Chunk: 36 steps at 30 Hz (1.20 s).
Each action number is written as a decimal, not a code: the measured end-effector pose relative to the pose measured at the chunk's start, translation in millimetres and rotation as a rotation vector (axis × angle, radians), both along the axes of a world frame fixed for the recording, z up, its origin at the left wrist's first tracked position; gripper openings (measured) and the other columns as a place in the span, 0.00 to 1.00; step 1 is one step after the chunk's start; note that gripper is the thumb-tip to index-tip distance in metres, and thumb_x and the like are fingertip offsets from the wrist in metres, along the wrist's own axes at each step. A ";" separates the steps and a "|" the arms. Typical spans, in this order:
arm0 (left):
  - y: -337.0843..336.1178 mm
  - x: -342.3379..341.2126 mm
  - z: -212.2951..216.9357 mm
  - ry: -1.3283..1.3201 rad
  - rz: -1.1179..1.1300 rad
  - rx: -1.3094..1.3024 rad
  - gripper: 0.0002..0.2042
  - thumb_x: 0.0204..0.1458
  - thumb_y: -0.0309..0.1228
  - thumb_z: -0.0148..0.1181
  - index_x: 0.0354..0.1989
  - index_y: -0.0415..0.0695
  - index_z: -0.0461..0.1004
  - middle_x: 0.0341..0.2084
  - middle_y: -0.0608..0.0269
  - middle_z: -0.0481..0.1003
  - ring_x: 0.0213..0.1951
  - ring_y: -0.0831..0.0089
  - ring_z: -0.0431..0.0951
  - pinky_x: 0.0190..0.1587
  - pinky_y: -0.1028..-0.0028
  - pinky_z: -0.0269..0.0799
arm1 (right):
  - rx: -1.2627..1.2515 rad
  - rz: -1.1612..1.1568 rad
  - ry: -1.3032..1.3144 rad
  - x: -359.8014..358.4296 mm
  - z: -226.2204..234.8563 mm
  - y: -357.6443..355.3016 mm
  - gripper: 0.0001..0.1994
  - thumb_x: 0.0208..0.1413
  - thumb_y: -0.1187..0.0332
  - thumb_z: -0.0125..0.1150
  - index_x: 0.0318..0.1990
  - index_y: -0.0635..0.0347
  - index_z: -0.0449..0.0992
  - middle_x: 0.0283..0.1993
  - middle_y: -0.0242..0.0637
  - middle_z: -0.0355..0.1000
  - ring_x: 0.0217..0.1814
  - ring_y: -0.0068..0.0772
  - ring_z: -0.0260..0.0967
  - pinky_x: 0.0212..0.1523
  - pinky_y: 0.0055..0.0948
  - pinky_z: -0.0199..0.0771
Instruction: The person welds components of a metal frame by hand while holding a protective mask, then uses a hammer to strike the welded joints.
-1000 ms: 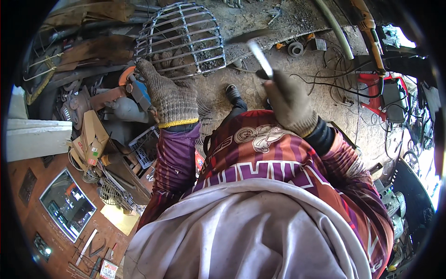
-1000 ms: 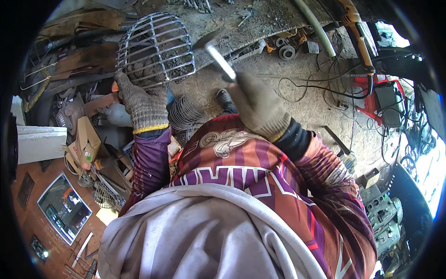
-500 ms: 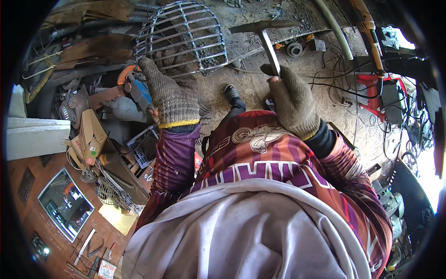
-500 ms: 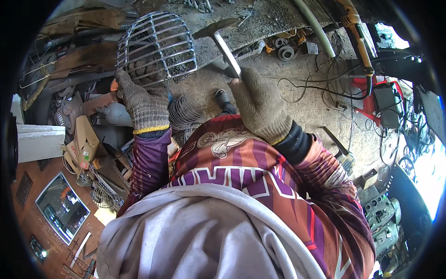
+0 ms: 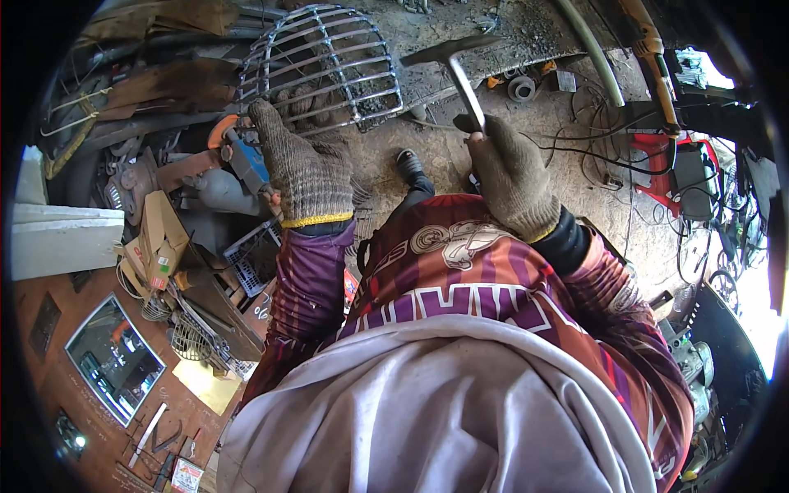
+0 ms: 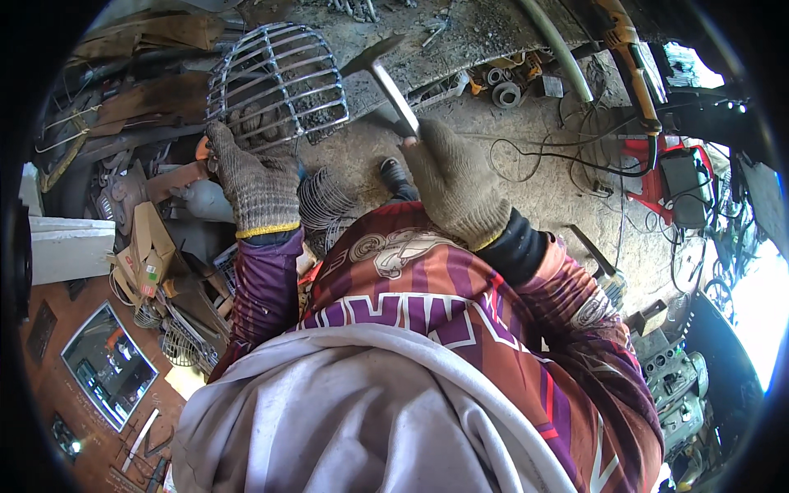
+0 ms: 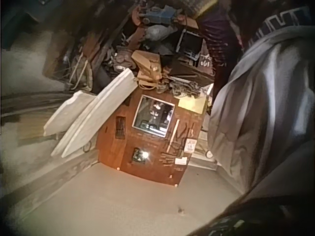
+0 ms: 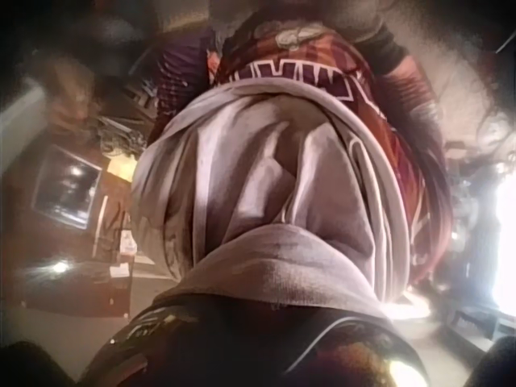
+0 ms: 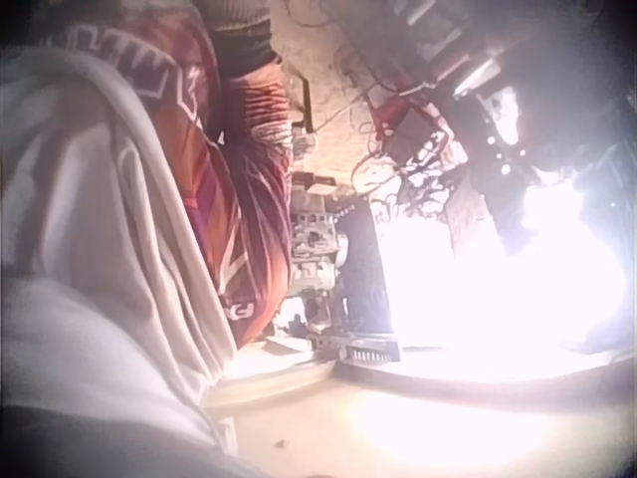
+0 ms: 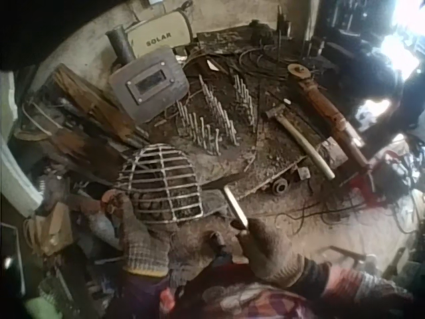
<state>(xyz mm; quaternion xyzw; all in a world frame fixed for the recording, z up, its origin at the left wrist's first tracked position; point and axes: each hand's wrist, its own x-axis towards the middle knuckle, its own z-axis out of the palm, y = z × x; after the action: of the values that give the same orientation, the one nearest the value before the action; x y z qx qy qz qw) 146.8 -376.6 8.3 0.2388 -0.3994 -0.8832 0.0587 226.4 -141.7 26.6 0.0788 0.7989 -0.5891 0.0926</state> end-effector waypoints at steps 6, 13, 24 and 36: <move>2.2 -2.2 5.5 0.019 0.016 -0.014 0.20 0.58 0.45 0.55 0.53 0.47 0.68 0.49 0.59 0.73 0.47 0.64 0.76 0.50 0.63 0.75 | 0.087 0.135 0.086 -12.5 -8.9 9.3 0.08 0.60 0.69 0.52 0.41 0.64 0.71 0.23 0.49 0.68 0.26 0.49 0.70 0.26 0.39 0.66; -26.6 -17.8 -1.9 0.008 0.088 0.000 0.10 0.58 0.38 0.56 0.43 0.47 0.73 0.38 0.61 0.78 0.36 0.65 0.81 0.35 0.60 0.82 | 0.301 0.317 0.560 -33.5 -18.7 56.9 0.14 0.57 0.69 0.55 0.49 0.64 0.72 0.29 0.42 0.73 0.29 0.40 0.73 0.31 0.33 0.73; -36.1 -14.9 -8.6 -0.010 0.096 0.037 0.09 0.58 0.35 0.57 0.42 0.44 0.73 0.36 0.61 0.79 0.33 0.67 0.81 0.33 0.66 0.82 | 0.610 0.595 0.794 -66.4 -15.3 35.9 0.16 0.52 0.63 0.61 0.48 0.53 0.74 0.24 0.35 0.69 0.25 0.39 0.71 0.24 0.35 0.71; -31.6 -13.2 -1.4 0.007 0.074 0.022 0.11 0.58 0.35 0.57 0.45 0.44 0.72 0.36 0.60 0.78 0.34 0.69 0.81 0.36 0.67 0.82 | 0.865 0.630 0.736 -74.8 -12.4 44.2 0.21 0.48 0.66 0.62 0.51 0.58 0.72 0.28 0.38 0.72 0.25 0.44 0.70 0.26 0.40 0.71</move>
<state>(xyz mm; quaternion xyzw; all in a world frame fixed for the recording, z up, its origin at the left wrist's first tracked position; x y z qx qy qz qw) 133.6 -408.2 6.9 0.2509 -0.3804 -0.8855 0.0903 151.6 -97.5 14.3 -0.3361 0.9283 -0.1475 -0.0587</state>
